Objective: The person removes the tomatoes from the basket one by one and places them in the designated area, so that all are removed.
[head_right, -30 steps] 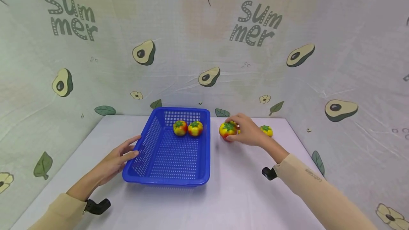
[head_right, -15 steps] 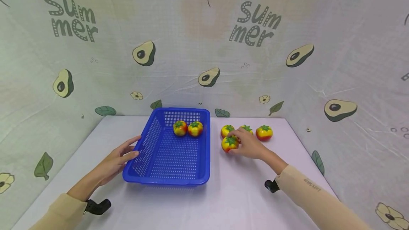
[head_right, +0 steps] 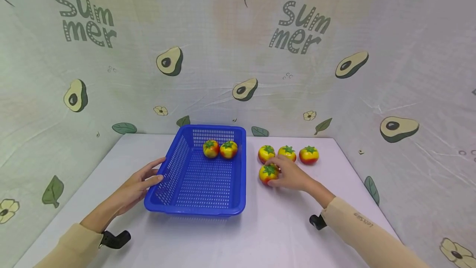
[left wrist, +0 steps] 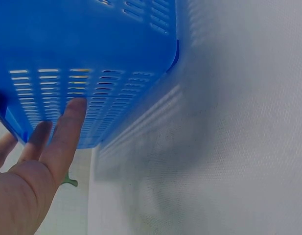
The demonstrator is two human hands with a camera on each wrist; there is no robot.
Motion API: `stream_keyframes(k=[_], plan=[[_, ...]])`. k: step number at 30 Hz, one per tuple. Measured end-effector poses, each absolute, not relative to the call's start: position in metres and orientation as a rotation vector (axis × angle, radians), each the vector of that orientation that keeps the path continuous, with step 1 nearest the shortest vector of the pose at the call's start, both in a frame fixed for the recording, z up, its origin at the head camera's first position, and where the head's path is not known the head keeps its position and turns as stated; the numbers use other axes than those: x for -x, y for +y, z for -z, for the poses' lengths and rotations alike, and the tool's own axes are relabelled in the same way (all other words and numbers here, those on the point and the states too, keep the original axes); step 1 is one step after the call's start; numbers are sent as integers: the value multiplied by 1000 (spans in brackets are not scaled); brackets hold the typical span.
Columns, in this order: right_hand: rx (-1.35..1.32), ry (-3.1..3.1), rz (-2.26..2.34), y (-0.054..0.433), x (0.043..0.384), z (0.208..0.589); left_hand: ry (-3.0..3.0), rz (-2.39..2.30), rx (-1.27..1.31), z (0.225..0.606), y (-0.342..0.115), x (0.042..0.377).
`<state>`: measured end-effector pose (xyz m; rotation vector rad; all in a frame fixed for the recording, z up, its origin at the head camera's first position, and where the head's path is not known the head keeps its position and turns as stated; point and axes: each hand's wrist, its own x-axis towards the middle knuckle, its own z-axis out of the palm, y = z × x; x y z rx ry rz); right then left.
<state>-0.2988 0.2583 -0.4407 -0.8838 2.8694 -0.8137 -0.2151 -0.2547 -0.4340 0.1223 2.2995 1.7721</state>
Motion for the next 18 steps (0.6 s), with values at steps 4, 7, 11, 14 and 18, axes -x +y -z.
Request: stream_keyframes(k=[4, 7, 11, 14, 18], plan=[[882, 2870, 816, 258, 297, 443, 2303, -1768, -122, 434, -255, 215], [888, 2866, 818, 259, 296, 444, 2308, -1762, -118, 434, -255, 215], [880, 2855, 821, 260, 295, 444, 2306, -1760, -118, 435, -255, 216], [880, 2847, 815, 261, 295, 442, 2300, -1767, -118, 435, -255, 216], [875, 2836, 807, 263, 295, 440, 2304, -1765, -120, 435, -254, 216]])
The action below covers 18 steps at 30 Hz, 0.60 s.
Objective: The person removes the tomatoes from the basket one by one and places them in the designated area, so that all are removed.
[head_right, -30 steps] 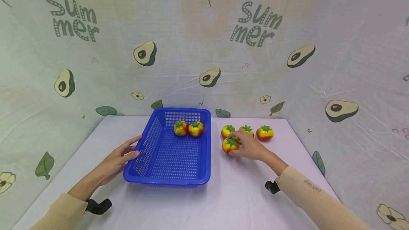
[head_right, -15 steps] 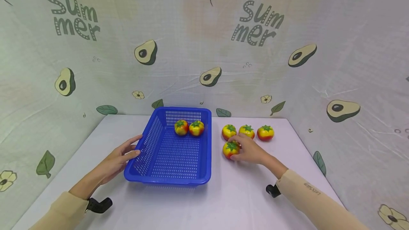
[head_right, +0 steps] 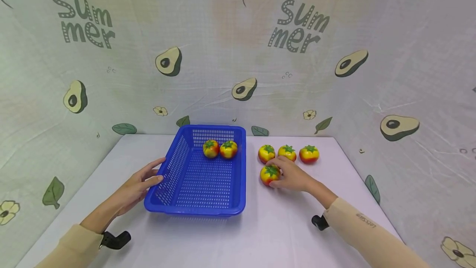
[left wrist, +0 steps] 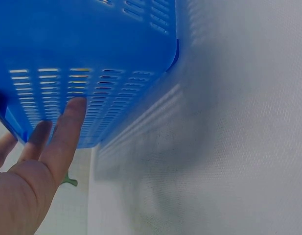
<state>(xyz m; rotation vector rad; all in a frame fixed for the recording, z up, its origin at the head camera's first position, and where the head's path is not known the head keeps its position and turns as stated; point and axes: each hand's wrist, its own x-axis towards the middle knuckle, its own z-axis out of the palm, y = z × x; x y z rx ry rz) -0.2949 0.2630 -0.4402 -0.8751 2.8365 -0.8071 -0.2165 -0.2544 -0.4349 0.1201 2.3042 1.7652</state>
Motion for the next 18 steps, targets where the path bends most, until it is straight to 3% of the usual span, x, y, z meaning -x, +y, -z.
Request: stream_keyframes(k=[9, 18], plan=[[936, 2800, 775, 265, 294, 426, 2308, -1766, -112, 434, -255, 215], [967, 2883, 723, 256, 296, 383, 2308, -1765, -113, 433, -254, 214]])
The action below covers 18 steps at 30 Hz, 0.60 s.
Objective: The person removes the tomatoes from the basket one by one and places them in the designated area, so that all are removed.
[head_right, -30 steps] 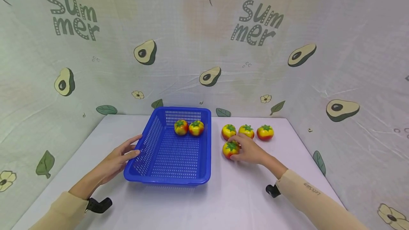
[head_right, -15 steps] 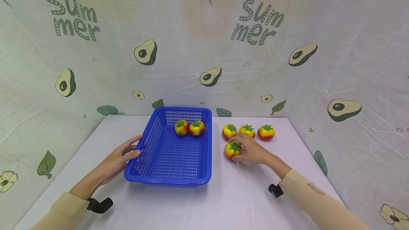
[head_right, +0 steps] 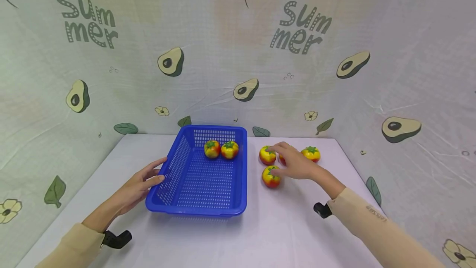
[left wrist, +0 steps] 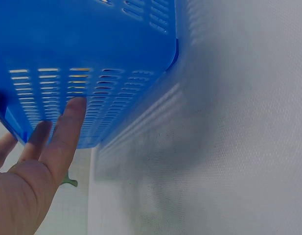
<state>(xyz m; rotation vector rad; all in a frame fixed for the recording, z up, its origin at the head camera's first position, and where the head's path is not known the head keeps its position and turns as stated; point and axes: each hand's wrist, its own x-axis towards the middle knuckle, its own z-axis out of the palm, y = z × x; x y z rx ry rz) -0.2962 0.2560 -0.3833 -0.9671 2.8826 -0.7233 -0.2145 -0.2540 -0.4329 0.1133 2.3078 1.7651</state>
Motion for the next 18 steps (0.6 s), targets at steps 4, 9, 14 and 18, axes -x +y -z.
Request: stream_keyframes(k=[4, 9, 14, 18], plan=[[1047, 2896, 726, 239, 302, 359, 2299, -1771, -114, 433, -255, 214], [1088, 2883, 704, 208, 312, 333, 2297, -1776, -123, 433, -255, 214], [1147, 2852, 659, 172, 324, 317, 2299, -1777, -117, 434, -255, 214], [1151, 2812, 607, 144, 334, 308, 2318, -1763, -107, 435, -254, 214]])
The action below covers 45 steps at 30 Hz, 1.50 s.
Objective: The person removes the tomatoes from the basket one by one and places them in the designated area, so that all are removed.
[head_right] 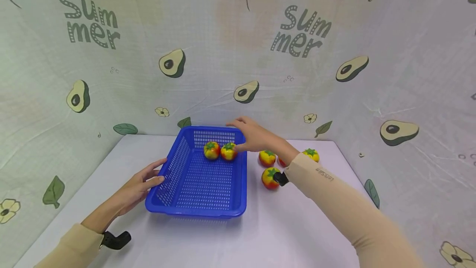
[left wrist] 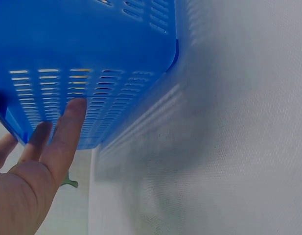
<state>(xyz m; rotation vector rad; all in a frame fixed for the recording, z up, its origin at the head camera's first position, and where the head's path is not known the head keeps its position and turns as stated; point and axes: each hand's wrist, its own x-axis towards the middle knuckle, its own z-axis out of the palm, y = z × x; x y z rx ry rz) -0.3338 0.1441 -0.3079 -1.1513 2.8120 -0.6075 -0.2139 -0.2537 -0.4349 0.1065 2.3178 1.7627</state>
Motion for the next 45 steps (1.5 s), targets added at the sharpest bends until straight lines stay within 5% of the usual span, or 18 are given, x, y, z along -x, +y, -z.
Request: stream_keyframes(k=[22, 45], plan=[[1052, 2667, 537, 51, 396, 348, 2295, -1791, -130, 436, -256, 214], [872, 2679, 523, 20, 393, 395, 2270, -1806, -136, 435, -257, 215]])
